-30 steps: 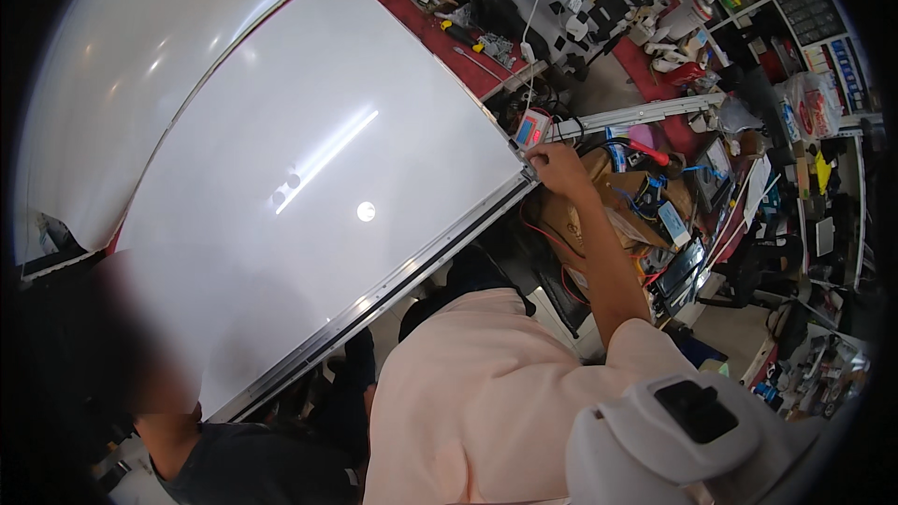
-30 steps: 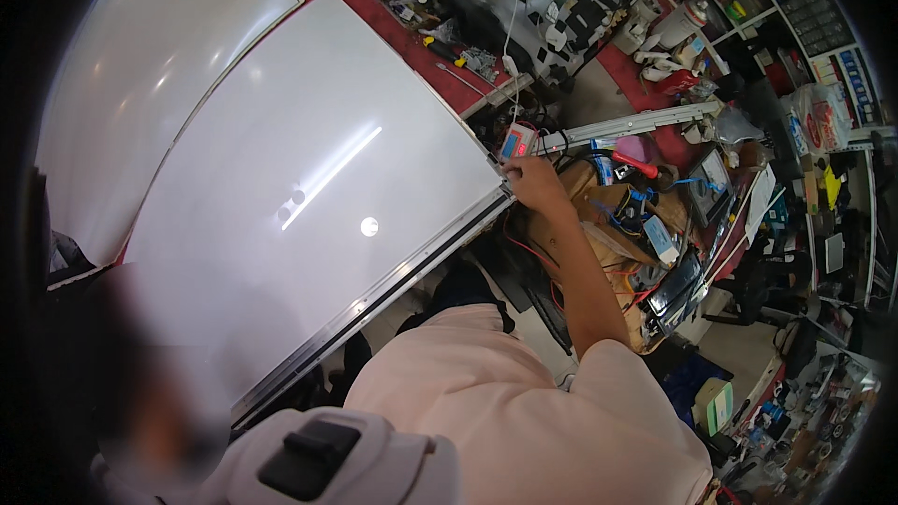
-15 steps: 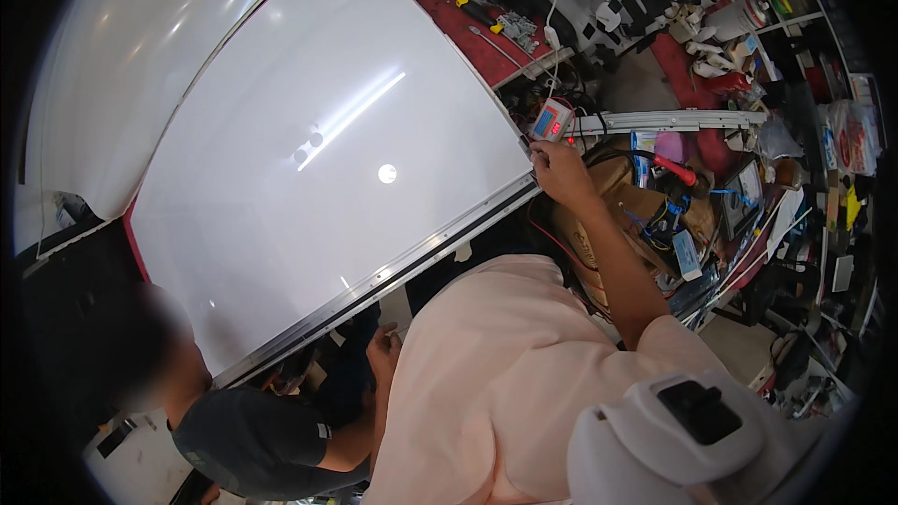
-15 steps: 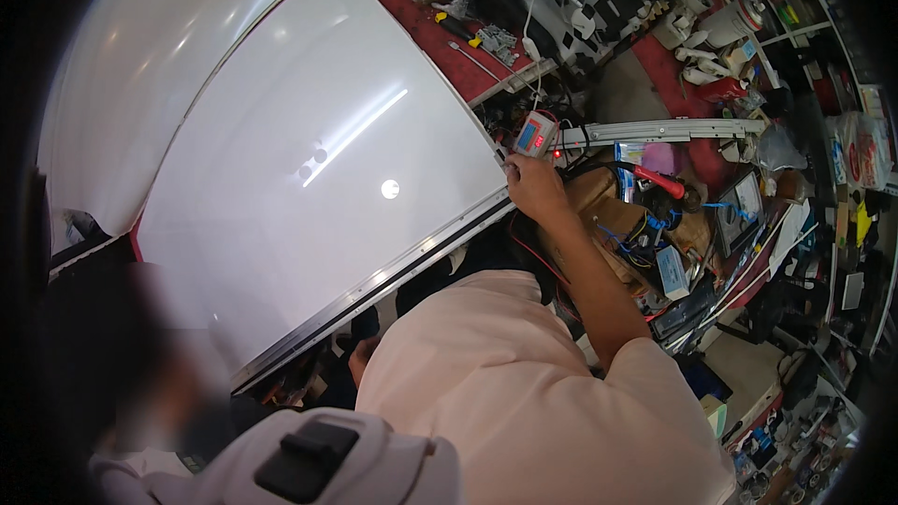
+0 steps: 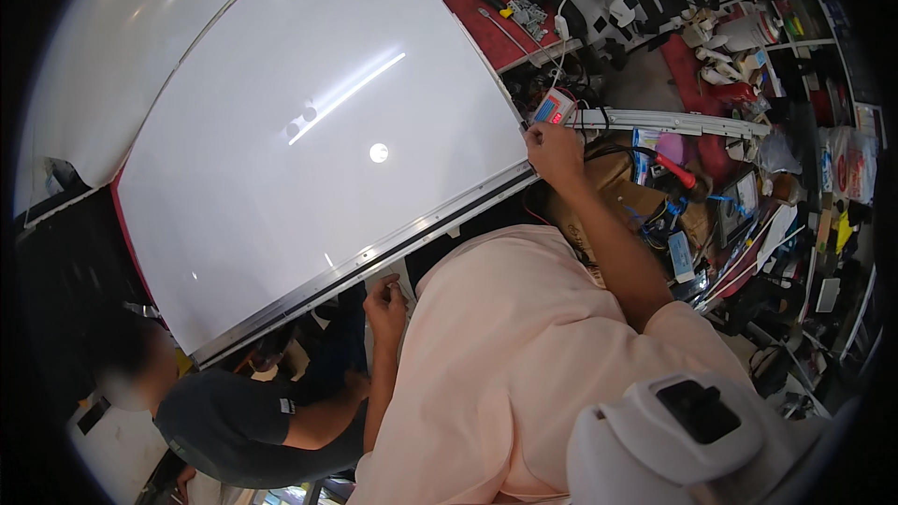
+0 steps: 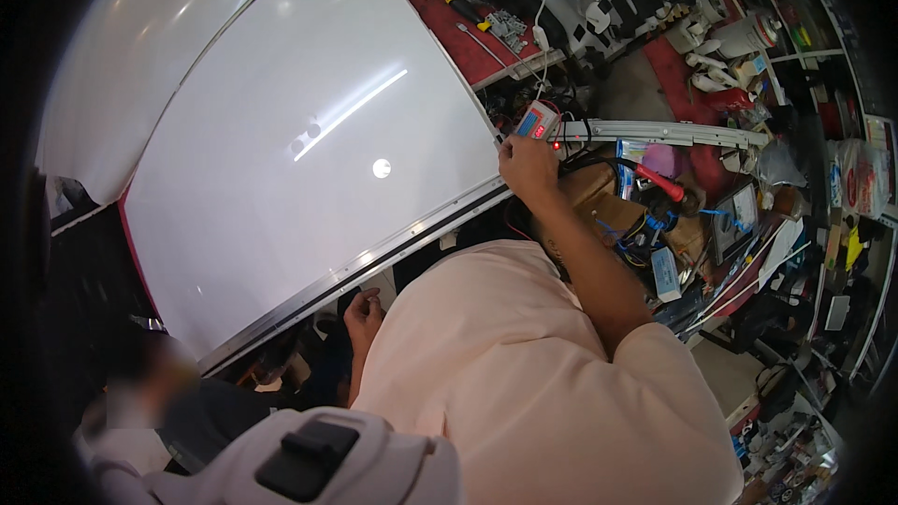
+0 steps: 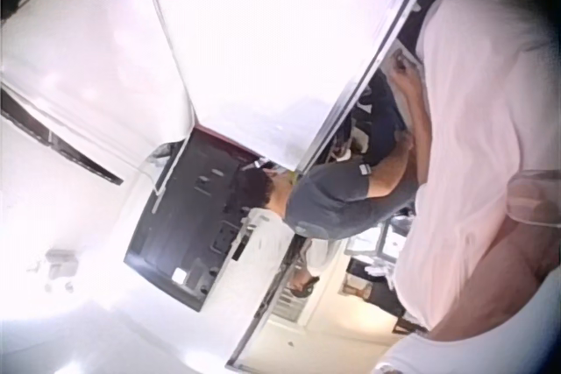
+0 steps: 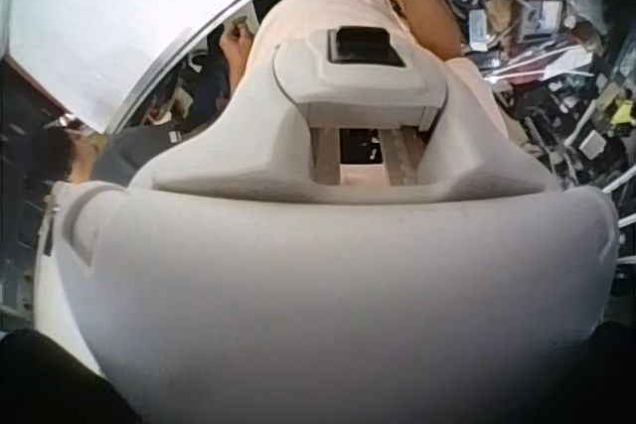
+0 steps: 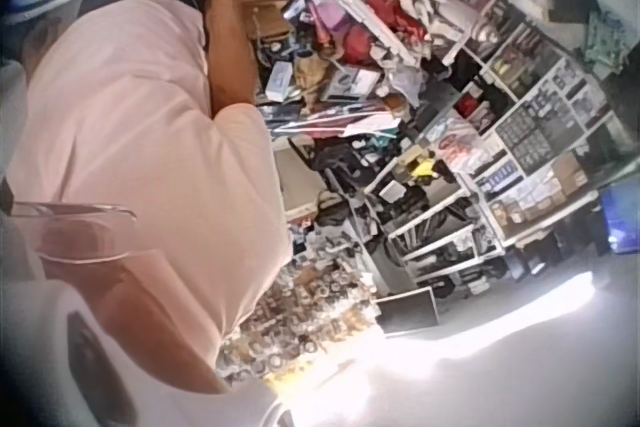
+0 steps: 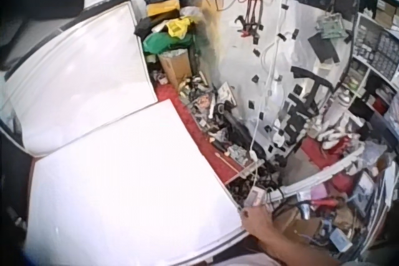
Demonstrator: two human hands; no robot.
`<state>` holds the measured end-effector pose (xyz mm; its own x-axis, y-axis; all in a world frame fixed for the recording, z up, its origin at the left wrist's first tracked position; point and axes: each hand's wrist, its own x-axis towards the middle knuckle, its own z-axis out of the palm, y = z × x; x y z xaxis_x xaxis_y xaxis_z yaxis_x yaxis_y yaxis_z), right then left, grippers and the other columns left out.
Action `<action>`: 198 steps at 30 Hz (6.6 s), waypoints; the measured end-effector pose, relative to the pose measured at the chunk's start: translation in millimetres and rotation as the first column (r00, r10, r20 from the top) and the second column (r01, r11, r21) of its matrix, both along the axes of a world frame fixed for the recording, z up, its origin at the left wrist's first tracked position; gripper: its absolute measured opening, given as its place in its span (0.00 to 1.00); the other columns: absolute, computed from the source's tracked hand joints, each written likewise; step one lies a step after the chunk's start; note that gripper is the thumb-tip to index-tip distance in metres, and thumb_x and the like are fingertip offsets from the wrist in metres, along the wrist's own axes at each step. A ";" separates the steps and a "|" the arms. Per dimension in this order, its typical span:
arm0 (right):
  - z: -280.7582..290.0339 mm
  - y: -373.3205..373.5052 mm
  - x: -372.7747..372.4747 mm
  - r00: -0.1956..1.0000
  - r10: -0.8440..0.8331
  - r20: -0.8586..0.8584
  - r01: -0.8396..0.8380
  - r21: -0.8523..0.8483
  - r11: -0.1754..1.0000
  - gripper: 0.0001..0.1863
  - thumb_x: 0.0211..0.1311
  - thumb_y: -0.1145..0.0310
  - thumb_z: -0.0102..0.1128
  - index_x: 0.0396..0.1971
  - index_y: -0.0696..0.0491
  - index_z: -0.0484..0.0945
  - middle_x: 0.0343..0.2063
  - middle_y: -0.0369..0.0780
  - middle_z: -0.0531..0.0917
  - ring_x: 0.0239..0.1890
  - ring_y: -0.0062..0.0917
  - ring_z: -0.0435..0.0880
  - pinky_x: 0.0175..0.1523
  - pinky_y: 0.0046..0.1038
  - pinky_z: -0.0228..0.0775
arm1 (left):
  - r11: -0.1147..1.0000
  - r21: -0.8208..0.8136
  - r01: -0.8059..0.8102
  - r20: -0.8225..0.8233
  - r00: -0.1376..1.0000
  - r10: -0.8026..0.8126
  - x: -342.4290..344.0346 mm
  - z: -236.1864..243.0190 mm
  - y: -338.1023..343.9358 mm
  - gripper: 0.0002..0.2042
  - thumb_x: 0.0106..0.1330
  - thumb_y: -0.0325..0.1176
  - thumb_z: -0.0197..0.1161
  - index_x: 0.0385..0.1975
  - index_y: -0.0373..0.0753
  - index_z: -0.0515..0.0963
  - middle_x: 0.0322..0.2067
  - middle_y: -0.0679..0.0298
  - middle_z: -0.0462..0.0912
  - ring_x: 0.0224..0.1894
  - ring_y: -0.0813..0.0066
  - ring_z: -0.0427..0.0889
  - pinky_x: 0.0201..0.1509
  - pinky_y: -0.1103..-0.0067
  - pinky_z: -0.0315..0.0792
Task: The person works on a large white electronic panel, pulling cables along its frame, using a tool to manipulate components on the corner, and lifting and repositioning the panel with help from another person.
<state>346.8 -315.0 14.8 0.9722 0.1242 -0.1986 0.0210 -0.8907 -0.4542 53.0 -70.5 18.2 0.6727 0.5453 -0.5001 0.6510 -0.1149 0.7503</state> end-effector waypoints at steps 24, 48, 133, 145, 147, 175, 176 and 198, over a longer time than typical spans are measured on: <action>29.7 3.9 -69.5 0.581 -0.026 -0.814 0.798 0.562 0.217 0.26 0.68 0.69 0.41 0.63 0.57 0.53 0.35 0.41 0.81 0.23 0.19 0.77 0.24 0.19 0.69 | 0.643 -0.709 -0.290 -0.074 0.937 0.341 60.8 45.1 -5.0 0.10 0.64 0.28 0.55 0.42 0.31 0.73 0.20 0.64 0.75 0.19 0.76 0.74 0.27 0.81 0.72; 1.7 -3.0 -49.6 0.326 -0.135 -0.936 0.935 0.340 -0.098 0.06 0.55 0.69 0.64 0.31 0.51 0.76 0.26 0.34 0.81 0.24 0.16 0.78 0.24 0.15 0.71 | 0.241 -0.884 -0.400 -0.250 0.842 0.479 96.6 17.9 -25.3 0.14 0.69 0.37 0.51 0.48 0.36 0.68 0.50 0.57 0.76 0.32 0.73 0.78 0.43 0.75 0.75; -35.4 -30.2 23.5 0.744 -0.022 -0.668 0.578 0.626 0.524 0.20 0.64 0.68 0.51 0.54 0.60 0.67 0.44 0.43 0.77 0.37 0.31 0.81 0.39 0.30 0.77 | 0.172 -0.703 -0.690 -0.078 0.315 0.946 54.9 -3.9 41.8 0.07 0.67 0.32 0.54 0.28 0.39 0.66 0.18 0.69 0.65 0.16 0.82 0.64 0.22 0.79 0.67; -56.1 -38.1 28.6 0.788 -0.031 -0.616 0.496 0.604 0.624 0.24 0.61 0.73 0.51 0.58 0.62 0.64 0.53 0.48 0.70 0.51 0.36 0.73 0.45 0.35 0.72 | 0.157 -0.636 -0.755 -0.082 0.269 0.960 56.1 -17.6 39.9 0.10 0.67 0.34 0.54 0.23 0.40 0.66 0.16 0.67 0.66 0.12 0.79 0.65 0.16 0.79 0.65; -29.6 -22.5 14.9 0.805 -0.016 -0.593 0.467 0.616 0.635 0.25 0.62 0.73 0.51 0.59 0.63 0.63 0.54 0.48 0.70 0.51 0.36 0.72 0.46 0.35 0.72 | 0.192 -0.616 -0.764 -0.071 0.296 0.953 56.0 -20.7 41.7 0.11 0.66 0.33 0.55 0.22 0.40 0.66 0.15 0.67 0.66 0.11 0.79 0.65 0.14 0.79 0.64; -16.2 -7.7 7.6 0.837 -0.086 -0.541 0.455 0.599 0.659 0.23 0.61 0.74 0.51 0.57 0.63 0.65 0.55 0.48 0.69 0.52 0.36 0.71 0.44 0.37 0.74 | 0.219 -0.542 -0.811 0.036 0.237 0.971 63.9 -31.8 39.4 0.14 0.63 0.29 0.57 0.15 0.36 0.65 0.11 0.65 0.65 0.10 0.76 0.63 0.12 0.76 0.59; -25.3 -13.5 12.0 0.826 -0.076 -0.559 0.461 0.590 0.663 0.23 0.61 0.74 0.51 0.57 0.63 0.65 0.55 0.47 0.69 0.51 0.36 0.72 0.44 0.37 0.74 | 0.230 -0.530 -0.816 0.037 0.249 0.968 60.0 -34.5 39.3 0.15 0.63 0.29 0.58 0.14 0.37 0.64 0.11 0.66 0.65 0.10 0.76 0.64 0.12 0.76 0.60; -81.2 -43.5 30.6 0.817 -0.066 -0.573 0.473 0.599 0.646 0.22 0.60 0.72 0.51 0.56 0.58 0.67 0.50 0.44 0.73 0.45 0.32 0.75 0.39 0.33 0.73 | 0.273 -0.550 -0.789 0.070 0.283 0.957 56.5 -33.9 37.3 0.11 0.64 0.30 0.58 0.19 0.37 0.68 0.12 0.68 0.65 0.10 0.80 0.62 0.13 0.80 0.60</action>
<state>377.4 -358.5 -66.5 0.7871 0.1668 -0.5938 -0.5541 -0.2317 -0.7995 109.5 -33.3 -15.6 0.0325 0.7424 -0.6692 -0.1345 0.6667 0.7331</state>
